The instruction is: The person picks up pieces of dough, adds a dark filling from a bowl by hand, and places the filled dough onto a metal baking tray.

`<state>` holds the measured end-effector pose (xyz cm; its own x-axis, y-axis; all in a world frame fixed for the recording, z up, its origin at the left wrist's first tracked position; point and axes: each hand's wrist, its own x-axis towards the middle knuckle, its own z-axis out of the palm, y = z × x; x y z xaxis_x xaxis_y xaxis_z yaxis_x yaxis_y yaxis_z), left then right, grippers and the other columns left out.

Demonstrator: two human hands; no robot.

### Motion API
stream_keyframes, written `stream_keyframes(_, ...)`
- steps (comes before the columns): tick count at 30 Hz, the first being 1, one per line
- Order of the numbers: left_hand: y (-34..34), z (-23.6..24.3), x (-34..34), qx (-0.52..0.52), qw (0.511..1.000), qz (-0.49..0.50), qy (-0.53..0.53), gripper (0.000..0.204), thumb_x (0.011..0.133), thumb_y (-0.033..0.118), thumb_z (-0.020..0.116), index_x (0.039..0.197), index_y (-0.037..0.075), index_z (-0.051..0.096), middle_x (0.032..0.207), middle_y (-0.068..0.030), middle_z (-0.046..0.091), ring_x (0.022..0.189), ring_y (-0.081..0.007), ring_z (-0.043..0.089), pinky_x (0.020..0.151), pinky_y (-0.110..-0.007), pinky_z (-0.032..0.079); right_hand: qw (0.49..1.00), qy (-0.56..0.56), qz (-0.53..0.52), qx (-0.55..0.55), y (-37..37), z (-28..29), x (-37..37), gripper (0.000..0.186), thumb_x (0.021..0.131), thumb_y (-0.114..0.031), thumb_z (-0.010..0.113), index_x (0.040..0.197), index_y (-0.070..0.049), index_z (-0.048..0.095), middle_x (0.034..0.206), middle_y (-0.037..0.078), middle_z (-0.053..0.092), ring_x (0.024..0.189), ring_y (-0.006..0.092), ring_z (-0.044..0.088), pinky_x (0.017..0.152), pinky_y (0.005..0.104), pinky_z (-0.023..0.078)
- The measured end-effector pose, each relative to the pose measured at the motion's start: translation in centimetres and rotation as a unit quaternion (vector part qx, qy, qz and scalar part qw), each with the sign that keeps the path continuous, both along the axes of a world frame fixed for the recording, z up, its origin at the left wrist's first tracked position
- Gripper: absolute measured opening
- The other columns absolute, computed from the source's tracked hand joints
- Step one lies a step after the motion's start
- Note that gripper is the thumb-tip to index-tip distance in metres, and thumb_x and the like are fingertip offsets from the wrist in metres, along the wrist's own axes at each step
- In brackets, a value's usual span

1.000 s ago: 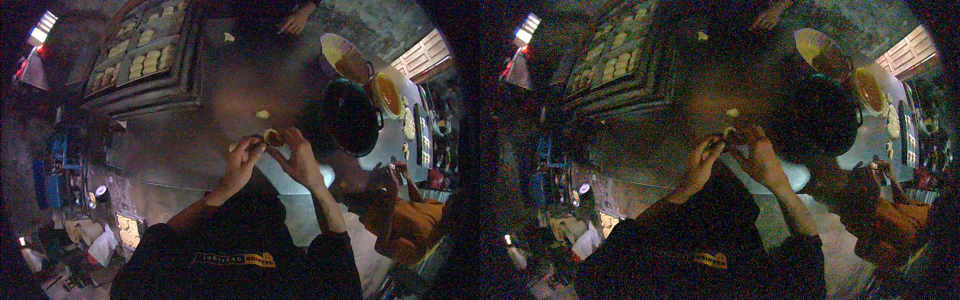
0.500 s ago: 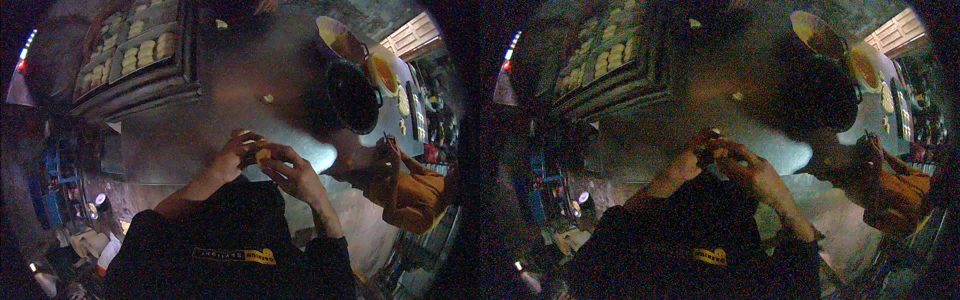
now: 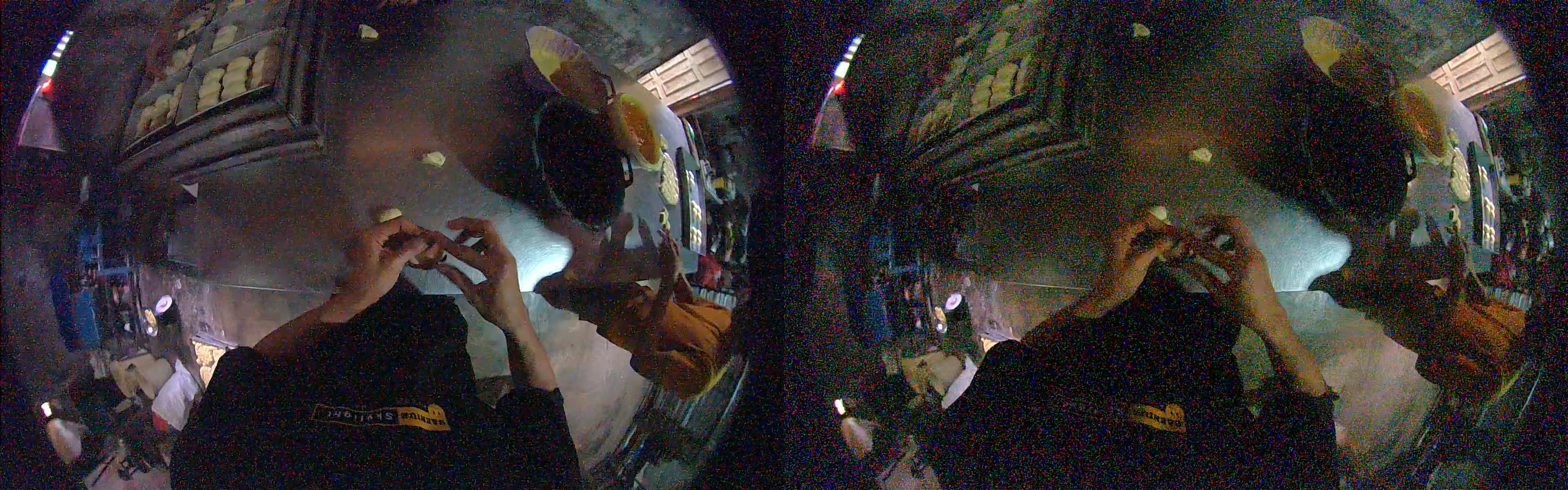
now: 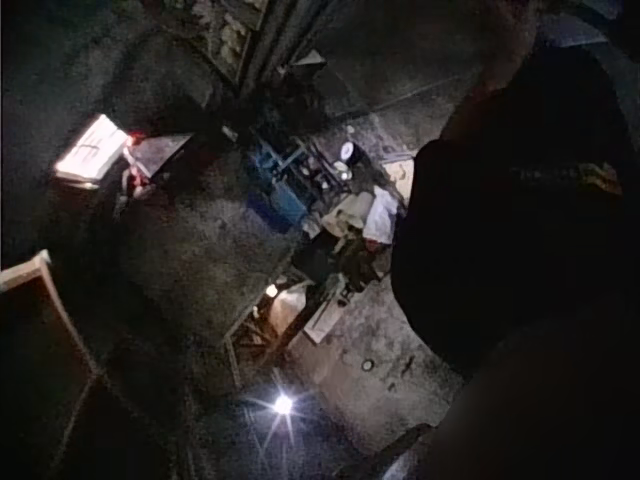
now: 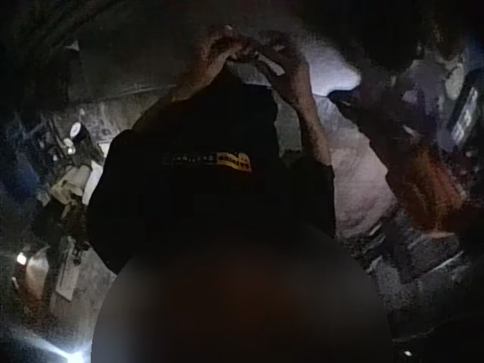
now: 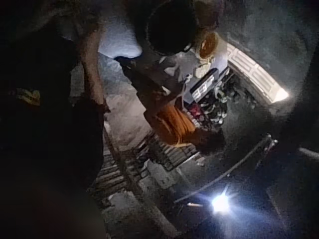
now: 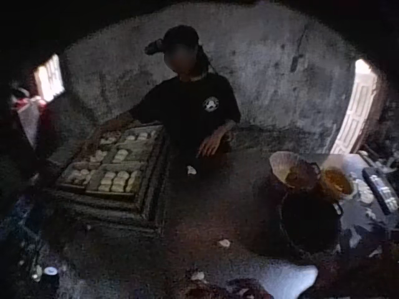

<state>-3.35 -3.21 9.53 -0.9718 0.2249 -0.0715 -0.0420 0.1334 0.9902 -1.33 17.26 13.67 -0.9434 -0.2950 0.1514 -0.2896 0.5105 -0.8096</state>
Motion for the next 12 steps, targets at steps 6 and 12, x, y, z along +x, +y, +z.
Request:
stream_keyframes(6, 2.7, -4.7, 3.0, 0.199, 0.970, 0.007, -0.141, 0.028, 0.103, 0.021, 0.056, 0.121, 0.002, 0.064, 0.118, -0.0124, 0.066, 0.101, -0.0222, 0.069, 0.096, -0.041, 0.057, 0.996, 0.034, 0.016, 0.076, 2.4, -1.6, -1.4, 0.038, 0.079, -0.005, 0.080, 0.117, -0.010, 0.073, 0.094, 0.008, 0.072, 0.080, 0.0223, 0.069, 0.073, 0.0341, 0.057)
stream_keyframes(12, 4.9, -2.0, 0.7, 0.227, 0.912, -0.077, -0.334, 0.054, 0.106, 0.023, 0.049, 0.155, 0.010, 0.031, 0.148, -0.0146, 0.047, 0.123, -0.0354, 0.060, 0.096, -0.042, 0.056, 0.988, -0.039, 0.143, -0.043, 6.9, -2.7, -2.2, 0.025, 0.080, -0.008, 0.081, 0.104, -0.008, 0.076, 0.101, 0.011, 0.071, 0.086, 0.0254, 0.071, 0.072, 0.0336, 0.058)
